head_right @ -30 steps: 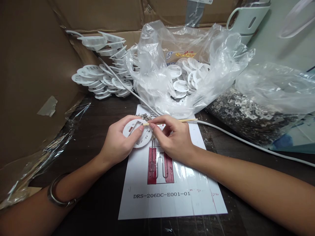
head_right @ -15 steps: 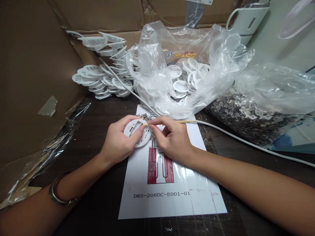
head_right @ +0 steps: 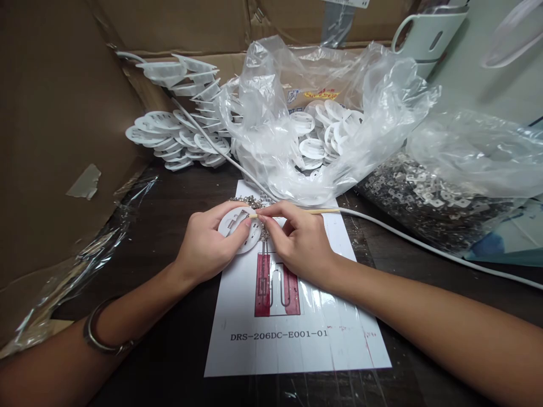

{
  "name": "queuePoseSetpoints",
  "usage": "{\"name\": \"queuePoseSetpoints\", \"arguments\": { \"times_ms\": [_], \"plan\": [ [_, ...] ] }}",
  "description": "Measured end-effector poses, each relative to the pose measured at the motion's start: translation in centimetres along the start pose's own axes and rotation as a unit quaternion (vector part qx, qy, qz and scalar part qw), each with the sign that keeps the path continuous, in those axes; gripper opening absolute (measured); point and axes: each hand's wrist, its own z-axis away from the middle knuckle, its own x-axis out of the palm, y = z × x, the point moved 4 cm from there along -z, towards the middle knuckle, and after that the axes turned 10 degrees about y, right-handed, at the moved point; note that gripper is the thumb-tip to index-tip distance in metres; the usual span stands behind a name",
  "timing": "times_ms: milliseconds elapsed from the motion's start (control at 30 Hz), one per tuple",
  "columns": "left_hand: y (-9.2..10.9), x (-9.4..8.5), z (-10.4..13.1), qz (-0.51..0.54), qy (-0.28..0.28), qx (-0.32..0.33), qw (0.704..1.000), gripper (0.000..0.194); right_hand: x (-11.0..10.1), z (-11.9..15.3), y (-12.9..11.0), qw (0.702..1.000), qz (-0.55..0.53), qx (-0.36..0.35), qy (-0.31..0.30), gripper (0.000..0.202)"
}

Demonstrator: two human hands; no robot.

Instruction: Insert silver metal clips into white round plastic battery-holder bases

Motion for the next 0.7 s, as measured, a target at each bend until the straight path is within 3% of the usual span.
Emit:
{"name": "queuePoseSetpoints", "arguments": {
  "times_ms": [267,700],
  "plan": [
    [-0.34,-0.02,-0.22,0.018,-0.013,-0.047,0.999,0.014,0.07,-0.33,0.35,0.996,-0.07,0.062,0.013,0.01],
    [-0.12,-0.14,0.05,0.001,0.002,-0.033,0.999,0.014,0.01,-0.25,0.04,0.997,-0.063,0.036,0.017,0.007]
  ]
}}
